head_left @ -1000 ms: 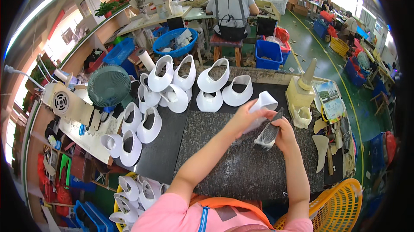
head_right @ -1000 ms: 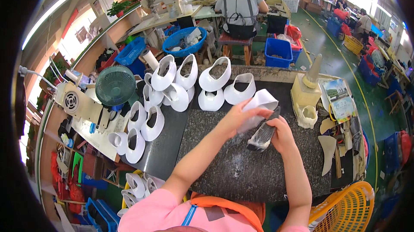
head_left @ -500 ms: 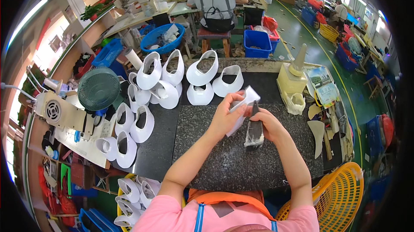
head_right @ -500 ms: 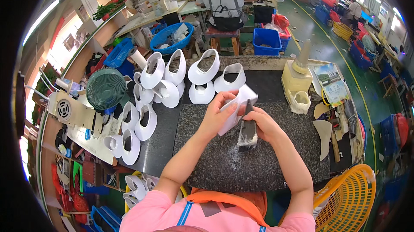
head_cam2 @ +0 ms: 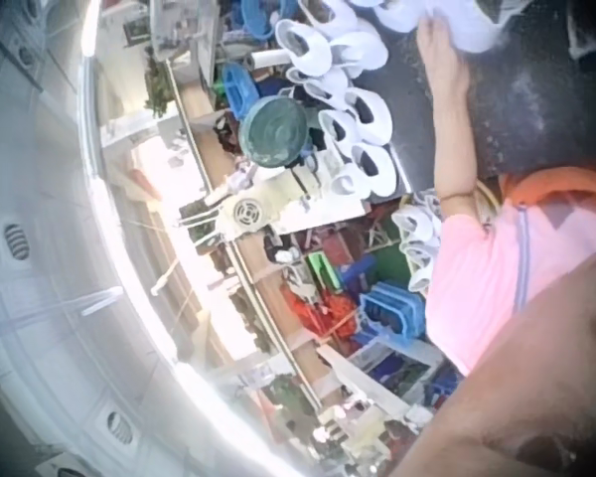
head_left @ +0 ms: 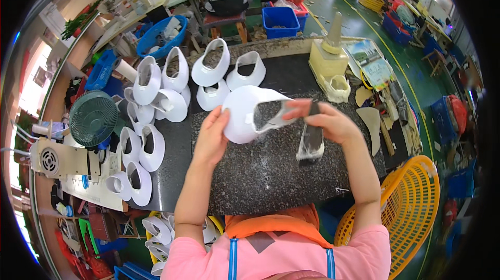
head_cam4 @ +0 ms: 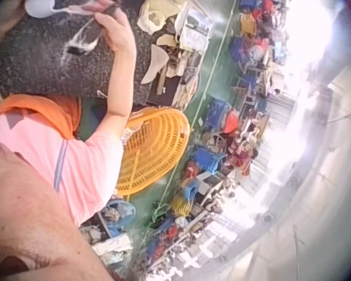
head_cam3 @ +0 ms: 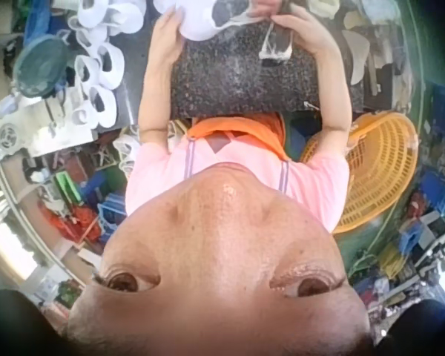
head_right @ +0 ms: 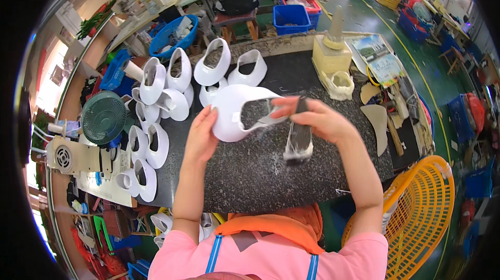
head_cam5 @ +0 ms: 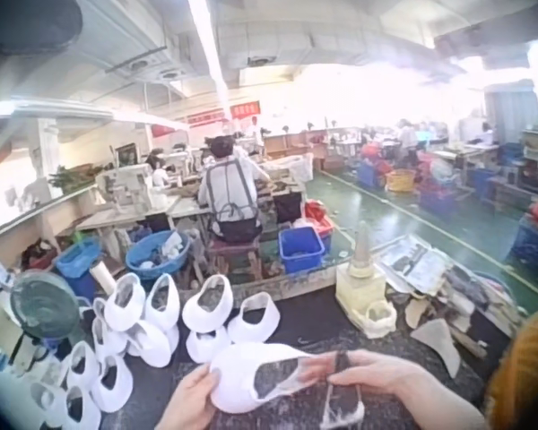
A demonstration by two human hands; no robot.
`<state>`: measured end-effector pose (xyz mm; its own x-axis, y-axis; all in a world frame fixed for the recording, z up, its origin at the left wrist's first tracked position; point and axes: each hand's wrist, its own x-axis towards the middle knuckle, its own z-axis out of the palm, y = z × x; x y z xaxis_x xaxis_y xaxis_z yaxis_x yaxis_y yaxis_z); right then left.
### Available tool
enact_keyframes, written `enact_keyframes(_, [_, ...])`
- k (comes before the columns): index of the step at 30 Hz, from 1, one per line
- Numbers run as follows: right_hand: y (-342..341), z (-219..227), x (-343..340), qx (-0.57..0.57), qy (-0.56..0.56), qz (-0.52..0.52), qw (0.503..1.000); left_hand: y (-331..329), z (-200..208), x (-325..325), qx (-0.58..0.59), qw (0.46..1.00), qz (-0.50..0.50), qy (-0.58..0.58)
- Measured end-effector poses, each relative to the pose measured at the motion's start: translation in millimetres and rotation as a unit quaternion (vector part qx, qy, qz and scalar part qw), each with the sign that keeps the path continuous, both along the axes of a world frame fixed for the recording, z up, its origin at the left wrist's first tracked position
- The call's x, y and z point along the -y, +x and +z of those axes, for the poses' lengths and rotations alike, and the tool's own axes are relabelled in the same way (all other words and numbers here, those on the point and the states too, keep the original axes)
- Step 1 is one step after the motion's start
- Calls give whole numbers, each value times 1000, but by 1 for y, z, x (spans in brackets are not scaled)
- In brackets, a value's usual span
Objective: Applying glue to white shoe heel components and internal padding layers using a brush and specialized dispenser.
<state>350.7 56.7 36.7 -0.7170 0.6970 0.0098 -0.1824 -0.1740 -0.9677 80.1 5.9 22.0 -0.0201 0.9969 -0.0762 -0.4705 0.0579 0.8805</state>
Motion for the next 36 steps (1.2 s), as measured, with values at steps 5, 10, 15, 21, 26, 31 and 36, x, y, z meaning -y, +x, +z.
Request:
enact_keyframes(5, [86,-5,-40,252,162,-438,848,-33,-5,18,-95,995,-37,-17])
enact_keyframes(10, [135,-50,-90,383,303,-498,717,-26,0,22,-182,983,-19,-14])
enact_keyframes(15, [105,-55,-103,467,284,-463,698,-3,3,7,-379,921,63,69])
enact_keyframes(21, [106,-73,-117,507,350,-389,685,33,-16,-34,-595,698,150,368])
enact_keyframes(26, [97,-56,-75,519,530,-296,602,41,-82,-44,-609,640,77,462])
enact_keyframes(31, [81,-49,-38,521,403,-477,581,34,-93,-20,-655,622,9,429])
enact_keyframes(36, [34,-20,-14,189,27,-319,928,25,-95,-11,-652,612,-17,447])
